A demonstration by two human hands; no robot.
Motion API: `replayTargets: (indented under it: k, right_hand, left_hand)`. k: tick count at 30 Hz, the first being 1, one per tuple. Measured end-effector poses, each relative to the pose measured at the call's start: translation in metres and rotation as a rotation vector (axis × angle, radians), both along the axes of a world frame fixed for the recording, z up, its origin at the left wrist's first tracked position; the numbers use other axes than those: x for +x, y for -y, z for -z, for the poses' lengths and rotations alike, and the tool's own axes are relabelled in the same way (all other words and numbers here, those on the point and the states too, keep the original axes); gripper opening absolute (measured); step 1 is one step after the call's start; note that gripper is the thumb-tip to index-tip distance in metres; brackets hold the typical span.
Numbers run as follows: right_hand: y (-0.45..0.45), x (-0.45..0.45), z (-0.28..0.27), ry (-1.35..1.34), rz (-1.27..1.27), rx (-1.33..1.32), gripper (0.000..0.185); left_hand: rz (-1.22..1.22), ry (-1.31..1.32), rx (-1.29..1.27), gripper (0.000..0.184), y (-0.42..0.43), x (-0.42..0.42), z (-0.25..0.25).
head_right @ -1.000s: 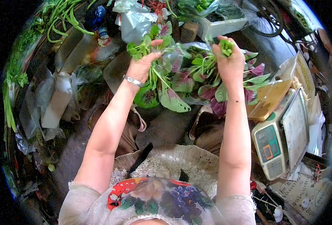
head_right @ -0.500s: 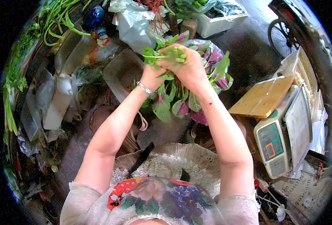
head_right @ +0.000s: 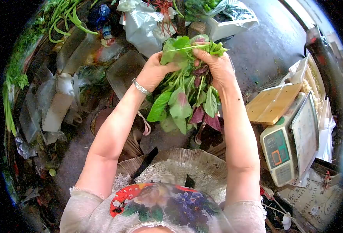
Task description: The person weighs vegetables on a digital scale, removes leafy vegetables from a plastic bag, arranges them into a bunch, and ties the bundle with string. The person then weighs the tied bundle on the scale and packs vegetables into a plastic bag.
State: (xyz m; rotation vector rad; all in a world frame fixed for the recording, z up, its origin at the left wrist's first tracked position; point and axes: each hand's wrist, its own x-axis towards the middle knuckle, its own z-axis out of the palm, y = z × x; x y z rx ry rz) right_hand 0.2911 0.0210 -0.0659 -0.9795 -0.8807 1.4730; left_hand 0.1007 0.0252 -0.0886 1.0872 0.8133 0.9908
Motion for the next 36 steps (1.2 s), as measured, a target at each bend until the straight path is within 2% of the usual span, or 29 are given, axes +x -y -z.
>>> replayTargets:
  k: [1, 3, 4, 6, 10, 14, 17, 18, 19, 21, 22, 25, 27, 28, 32, 33, 35, 36]
  right_hand:
    - [0.000, 0.002, 0.002, 0.000, 0.000, 0.001, 0.022]
    - [-0.001, 0.006, 0.003, -0.032, -0.026, -0.047, 0.035]
    - [-0.002, 0.006, 0.004, -0.032, -0.025, -0.046, 0.035]
    - [-0.003, 0.007, 0.004, -0.006, -0.050, -0.032, 0.038]
    - [0.000, -0.005, 0.002, -0.076, 0.015, -0.079, 0.030]
    - [0.001, -0.014, -0.003, -0.162, 0.058, -0.129, 0.031]
    - [-0.004, -0.006, 0.010, -0.232, 0.018, -0.169, 0.029]
    - [-0.006, -0.003, 0.011, -0.232, 0.017, -0.169, 0.029]
    - [-0.007, 0.000, 0.011, -0.231, 0.012, -0.184, 0.028]
    - [-0.007, 0.003, 0.004, -0.202, 0.027, -0.179, 0.027]
    - [-0.007, 0.009, 0.003, -0.195, 0.044, -0.174, 0.025]
    - [-0.009, 0.030, 0.006, -0.189, 0.128, -0.146, 0.020]
    - [-0.006, 0.035, -0.005, -0.216, 0.060, -0.042, 0.018]
    - [-0.007, 0.044, -0.003, -0.176, 0.040, 0.005, 0.017]
    - [-0.003, 0.051, -0.005, 0.144, 0.240, 0.124, 0.016]
    - [-0.003, 0.050, -0.004, 0.143, 0.241, 0.124, 0.016]
    - [-0.003, 0.047, -0.003, 0.672, 0.342, 0.273, 0.013]
    - [0.001, 0.042, -0.003, 0.737, 0.294, 0.269, 0.012]
  left_hand:
    - [0.000, 0.000, 0.001, 0.025, -0.001, 0.000, 0.002]
    - [-0.077, 0.008, 0.043, 0.025, -0.007, -0.004, 0.006]
    - [-0.048, -0.110, 0.137, 0.026, -0.013, -0.009, 0.006]
    - [-0.097, -0.148, 0.161, 0.026, -0.006, -0.003, 0.005]
    - [-0.182, -0.236, 0.271, 0.026, -0.003, 0.010, 0.020]
    - [-0.223, -0.373, 0.454, 0.028, 0.009, 0.017, 0.014]
    - [-0.200, -0.366, 0.409, 0.031, 0.007, 0.013, 0.016]
    - [-0.164, -0.296, 0.428, 0.035, 0.004, 0.009, 0.012]
    - [-0.136, -0.078, 0.243, 0.038, 0.002, 0.009, 0.009]
    - [-0.093, 0.012, 0.152, 0.038, -0.008, -0.002, 0.001]
    - [-0.106, -0.055, 0.103, 0.038, -0.010, -0.009, -0.004]
    - [-0.241, 0.200, 0.105, 0.040, -0.027, -0.023, 0.007]
    - [-0.293, 0.291, 0.024, 0.039, -0.032, -0.036, 0.004]
    - [-0.313, 0.323, 0.054, 0.040, -0.036, -0.040, 0.006]
    - [-0.369, 0.358, 0.048, 0.044, -0.037, -0.047, -0.002]
    - [-0.395, 0.381, 0.043, 0.045, -0.036, -0.047, -0.005]
    - [-0.369, 0.383, 0.031, 0.043, -0.035, -0.049, -0.007]
    - [-0.387, 0.426, -0.029, 0.042, -0.035, -0.048, -0.005]
